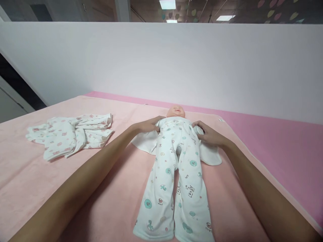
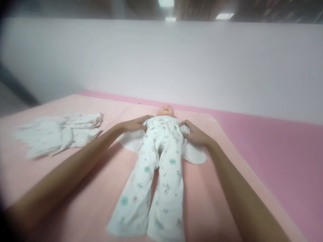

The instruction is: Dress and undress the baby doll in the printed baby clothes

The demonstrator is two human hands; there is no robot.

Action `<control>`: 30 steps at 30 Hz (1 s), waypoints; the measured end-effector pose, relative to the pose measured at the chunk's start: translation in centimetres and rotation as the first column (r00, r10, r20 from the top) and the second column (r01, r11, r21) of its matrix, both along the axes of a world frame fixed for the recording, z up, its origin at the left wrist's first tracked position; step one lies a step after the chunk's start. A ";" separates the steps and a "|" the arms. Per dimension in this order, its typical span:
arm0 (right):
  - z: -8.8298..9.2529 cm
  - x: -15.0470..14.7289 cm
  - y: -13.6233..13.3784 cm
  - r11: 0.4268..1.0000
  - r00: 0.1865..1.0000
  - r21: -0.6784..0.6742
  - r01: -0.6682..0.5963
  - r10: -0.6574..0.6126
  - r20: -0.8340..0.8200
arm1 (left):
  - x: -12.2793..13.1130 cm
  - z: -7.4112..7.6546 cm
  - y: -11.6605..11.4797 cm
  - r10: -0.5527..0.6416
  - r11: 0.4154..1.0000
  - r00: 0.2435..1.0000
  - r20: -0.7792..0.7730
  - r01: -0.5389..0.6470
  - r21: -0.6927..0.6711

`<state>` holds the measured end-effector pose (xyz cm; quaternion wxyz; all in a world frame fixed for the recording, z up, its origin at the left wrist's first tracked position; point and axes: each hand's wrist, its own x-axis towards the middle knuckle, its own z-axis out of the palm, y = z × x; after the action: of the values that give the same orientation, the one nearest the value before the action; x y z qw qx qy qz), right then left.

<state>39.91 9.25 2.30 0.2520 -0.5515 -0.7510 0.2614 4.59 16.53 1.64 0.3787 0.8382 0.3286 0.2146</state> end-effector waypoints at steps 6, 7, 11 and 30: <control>-0.7 -0.8 0.6 0.995 0.983 0.007 0.098 -0.095 -0.160 | 1.0 0.4 -1.1 0.216 0.974 0.969 0.119 -0.204 -0.099; -0.9 -1.0 0.6 0.994 0.983 0.032 0.108 -0.102 -0.156 | 1.1 0.3 -1.2 0.234 0.971 0.965 0.116 -0.227 -0.072; -1.0 -1.3 0.4 0.993 0.989 0.071 0.098 -0.089 -0.118 | 1.4 -0.2 -1.1 0.282 0.959 0.955 0.095 -0.283 -0.008; -1.0 -2.3 0.0 0.971 0.976 0.124 0.206 -0.195 -0.095 | 0.8 -0.9 -0.9 0.225 0.963 0.974 0.038 -0.228 0.140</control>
<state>37.63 9.21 1.26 0.3442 -0.5952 -0.6962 0.2064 5.43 15.67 0.79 0.2939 0.8178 0.4017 0.2889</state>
